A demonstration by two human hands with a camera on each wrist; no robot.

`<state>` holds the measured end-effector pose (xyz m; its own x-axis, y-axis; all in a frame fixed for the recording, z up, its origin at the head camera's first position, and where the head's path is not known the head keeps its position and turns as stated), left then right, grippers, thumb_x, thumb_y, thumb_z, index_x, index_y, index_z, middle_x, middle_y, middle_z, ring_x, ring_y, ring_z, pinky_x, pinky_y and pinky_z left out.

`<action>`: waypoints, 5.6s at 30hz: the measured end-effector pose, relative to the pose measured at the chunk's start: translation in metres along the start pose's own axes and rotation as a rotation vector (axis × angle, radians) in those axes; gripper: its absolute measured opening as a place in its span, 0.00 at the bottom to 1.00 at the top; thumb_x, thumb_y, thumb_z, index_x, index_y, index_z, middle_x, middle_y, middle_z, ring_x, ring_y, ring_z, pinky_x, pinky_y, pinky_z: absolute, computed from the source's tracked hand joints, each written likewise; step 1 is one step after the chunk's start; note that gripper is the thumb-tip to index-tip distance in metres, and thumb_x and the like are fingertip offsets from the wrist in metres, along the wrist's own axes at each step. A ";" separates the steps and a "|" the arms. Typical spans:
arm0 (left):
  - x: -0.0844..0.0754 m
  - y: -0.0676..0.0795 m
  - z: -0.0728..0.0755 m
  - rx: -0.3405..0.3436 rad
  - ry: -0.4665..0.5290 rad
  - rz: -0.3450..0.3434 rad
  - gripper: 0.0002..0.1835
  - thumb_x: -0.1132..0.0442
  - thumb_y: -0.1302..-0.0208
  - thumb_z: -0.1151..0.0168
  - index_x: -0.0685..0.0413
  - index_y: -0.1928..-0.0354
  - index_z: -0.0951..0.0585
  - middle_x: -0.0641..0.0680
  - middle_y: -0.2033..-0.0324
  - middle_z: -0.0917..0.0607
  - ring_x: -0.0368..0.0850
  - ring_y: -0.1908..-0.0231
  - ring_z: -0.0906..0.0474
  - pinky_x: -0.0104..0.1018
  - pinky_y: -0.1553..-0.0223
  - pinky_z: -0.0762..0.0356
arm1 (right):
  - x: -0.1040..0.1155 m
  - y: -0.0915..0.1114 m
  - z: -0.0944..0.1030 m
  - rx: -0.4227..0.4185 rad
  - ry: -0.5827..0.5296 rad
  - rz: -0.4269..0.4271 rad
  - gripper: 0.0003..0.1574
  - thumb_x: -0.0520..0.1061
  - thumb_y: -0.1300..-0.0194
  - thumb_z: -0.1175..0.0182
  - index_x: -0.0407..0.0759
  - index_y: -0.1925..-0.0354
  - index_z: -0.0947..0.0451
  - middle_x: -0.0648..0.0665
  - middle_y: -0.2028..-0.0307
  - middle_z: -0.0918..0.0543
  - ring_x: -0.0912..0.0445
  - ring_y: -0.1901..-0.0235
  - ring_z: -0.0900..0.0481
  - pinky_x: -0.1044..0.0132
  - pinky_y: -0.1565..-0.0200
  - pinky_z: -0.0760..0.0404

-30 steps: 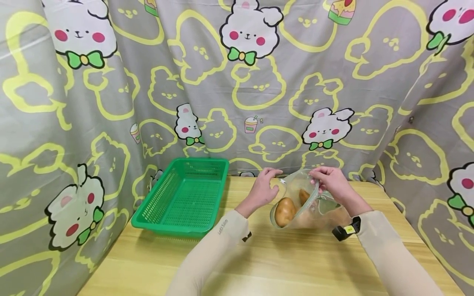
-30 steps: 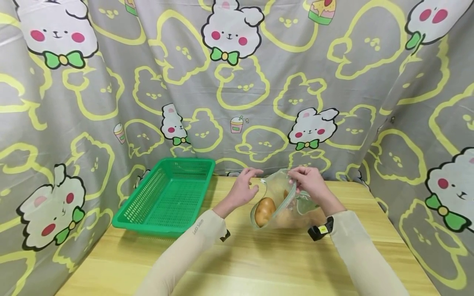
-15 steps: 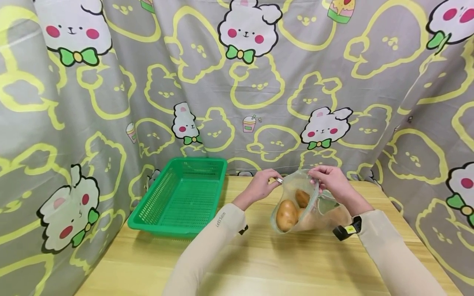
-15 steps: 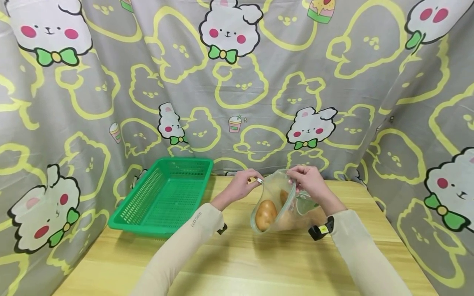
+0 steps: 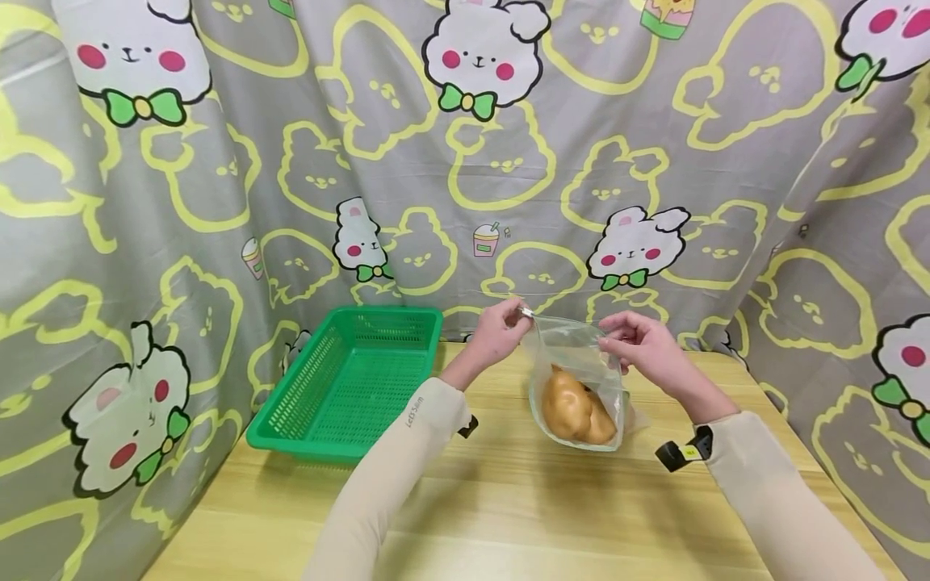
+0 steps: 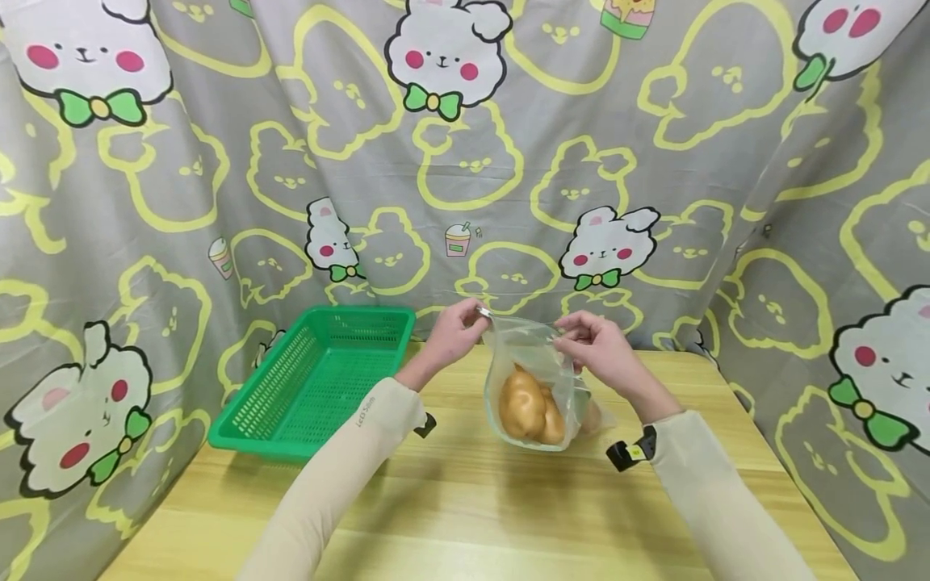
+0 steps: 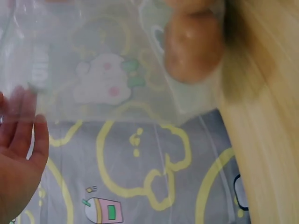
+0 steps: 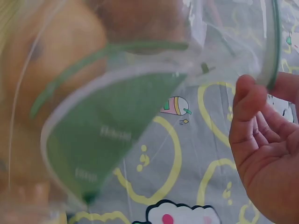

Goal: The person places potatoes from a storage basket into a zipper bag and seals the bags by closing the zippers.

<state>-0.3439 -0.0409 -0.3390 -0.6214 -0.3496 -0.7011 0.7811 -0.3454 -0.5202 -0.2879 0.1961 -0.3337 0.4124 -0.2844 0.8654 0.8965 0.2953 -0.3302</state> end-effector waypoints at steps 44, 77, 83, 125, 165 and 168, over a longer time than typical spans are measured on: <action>0.026 -0.007 0.091 -0.479 -0.017 0.163 0.04 0.69 0.42 0.43 0.57 0.70 0.19 0.52 0.79 0.18 0.41 0.78 0.28 0.31 0.76 0.34 | 0.013 0.026 -0.036 -0.189 0.533 0.596 0.14 0.27 0.51 0.37 0.45 0.73 0.22 0.51 0.70 0.21 0.62 0.74 0.26 0.73 0.74 0.25; -0.004 0.023 0.091 -0.420 0.368 0.183 0.05 0.68 0.36 0.40 0.66 0.65 0.22 0.50 0.76 0.18 0.35 0.78 0.22 0.27 0.73 0.24 | 0.007 -0.031 0.035 -0.695 -0.194 0.199 0.08 0.30 0.41 0.39 0.30 0.62 0.25 0.49 0.75 0.19 0.61 0.79 0.21 0.74 0.71 0.21; -0.006 0.023 0.082 -0.482 0.361 0.170 0.06 0.69 0.38 0.38 0.66 0.63 0.23 0.51 0.76 0.19 0.36 0.81 0.26 0.26 0.77 0.27 | -0.005 -0.034 0.039 -0.732 -0.227 0.095 0.09 0.29 0.41 0.40 0.31 0.60 0.26 0.49 0.75 0.20 0.62 0.80 0.22 0.75 0.72 0.22; -0.019 0.010 0.036 -0.398 0.387 0.109 0.09 0.66 0.31 0.46 0.68 0.65 0.25 0.50 0.79 0.29 0.37 0.84 0.34 0.27 0.83 0.31 | 0.073 -0.101 -0.082 -0.008 0.437 0.209 0.11 0.43 0.32 0.44 0.36 0.61 0.19 0.42 0.65 0.16 0.50 0.62 0.21 0.57 0.60 0.25; -0.013 0.013 0.053 -0.540 0.262 0.097 0.09 0.63 0.36 0.38 0.64 0.67 0.19 0.51 0.82 0.26 0.41 0.81 0.32 0.28 0.82 0.33 | 0.050 -0.079 -0.032 -0.103 0.498 0.225 0.10 0.42 0.33 0.43 0.35 0.61 0.19 0.40 0.64 0.19 0.50 0.66 0.23 0.56 0.62 0.26; -0.011 0.013 0.053 -0.543 0.249 0.108 0.09 0.62 0.36 0.38 0.63 0.67 0.18 0.51 0.82 0.26 0.41 0.81 0.32 0.28 0.82 0.33 | 0.045 -0.076 -0.024 -0.100 0.507 0.202 0.11 0.43 0.32 0.44 0.35 0.60 0.20 0.40 0.64 0.20 0.50 0.66 0.24 0.56 0.62 0.26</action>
<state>-0.3298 -0.0876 -0.3120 -0.5554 -0.1210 -0.8227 0.7987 0.1976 -0.5683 -0.3336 0.1388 -0.2791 0.5820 -0.6417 0.4994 0.7921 0.3086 -0.5266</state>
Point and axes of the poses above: each hand's wrist, its own y-axis away from the middle knuckle, its own z-axis out of the back of the hand, x = y × z, the point moved 3 cm from there along -y, towards the middle knuckle
